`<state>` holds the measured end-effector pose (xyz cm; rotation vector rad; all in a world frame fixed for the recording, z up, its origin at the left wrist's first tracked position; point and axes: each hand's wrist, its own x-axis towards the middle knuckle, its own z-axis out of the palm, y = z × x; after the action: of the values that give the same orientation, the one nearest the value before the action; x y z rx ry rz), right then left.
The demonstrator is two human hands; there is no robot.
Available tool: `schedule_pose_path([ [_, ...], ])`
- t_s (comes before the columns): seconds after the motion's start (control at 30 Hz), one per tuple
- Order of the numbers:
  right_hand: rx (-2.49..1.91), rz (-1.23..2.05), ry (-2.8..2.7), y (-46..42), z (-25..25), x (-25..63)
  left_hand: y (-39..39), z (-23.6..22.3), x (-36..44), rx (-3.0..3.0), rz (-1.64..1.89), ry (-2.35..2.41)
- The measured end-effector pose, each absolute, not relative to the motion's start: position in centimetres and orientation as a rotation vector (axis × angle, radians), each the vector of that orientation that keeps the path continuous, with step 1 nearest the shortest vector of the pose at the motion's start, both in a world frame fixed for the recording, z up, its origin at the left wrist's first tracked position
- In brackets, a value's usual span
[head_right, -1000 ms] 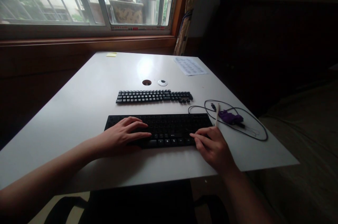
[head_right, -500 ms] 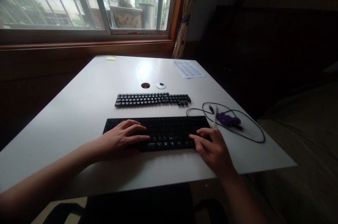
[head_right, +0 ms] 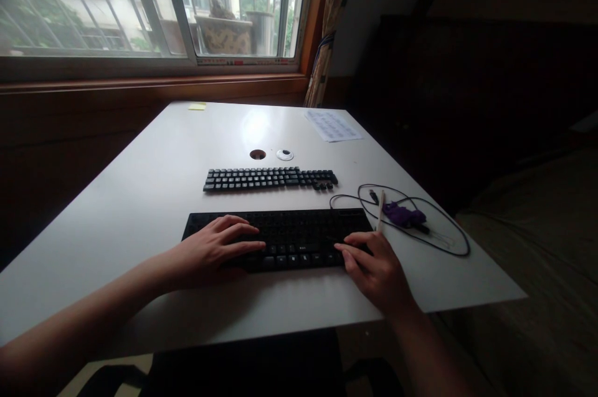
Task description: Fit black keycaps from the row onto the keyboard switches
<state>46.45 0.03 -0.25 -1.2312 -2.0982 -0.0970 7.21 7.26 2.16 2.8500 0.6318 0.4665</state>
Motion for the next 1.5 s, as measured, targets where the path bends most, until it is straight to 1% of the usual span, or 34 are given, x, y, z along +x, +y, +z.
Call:
schedule_pose_path([
  [0.23, -1.237, -0.102, -2.106, 0.0, -0.2, 46.4, 7.9, 3.0, 6.2, 2.805, 0.596, 0.638],
  [0.43, -1.242, -0.104, -2.101, 0.0, -0.3, 46.5, 10.8, 3.7, 2.8, 2.793, 0.861, 0.91],
  [0.5, -1.241, -0.094, -2.106, 0.0, -0.3, 46.5, 11.9, 3.6, 1.3, 2.791, 0.878, 0.982],
  [0.6, -1.24, -0.094, -2.102, 0.0, -0.3, 46.5, 13.2, 3.3, -0.7, 2.805, 0.81, 1.031],
  [0.7, -1.232, -0.093, -2.11, 0.0, -0.3, 46.6, 13.9, 3.0, -1.9, 2.805, 0.706, 0.975],
  [1.0, -1.261, -0.069, -2.084, 0.0, -0.5, 46.7, 13.5, 3.7, -2.2, 2.72, 0.519, 0.959],
  [1.33, -1.259, -0.019, -2.07, 0.1, -0.4, 46.5, 13.6, 3.8, -3.0, 2.677, 0.475, 0.955],
  [1.5, -1.326, -0.047, -2.043, 1.6, 0.7, 46.3, 13.6, 3.6, -3.1, 2.655, 0.482, 0.942],
])
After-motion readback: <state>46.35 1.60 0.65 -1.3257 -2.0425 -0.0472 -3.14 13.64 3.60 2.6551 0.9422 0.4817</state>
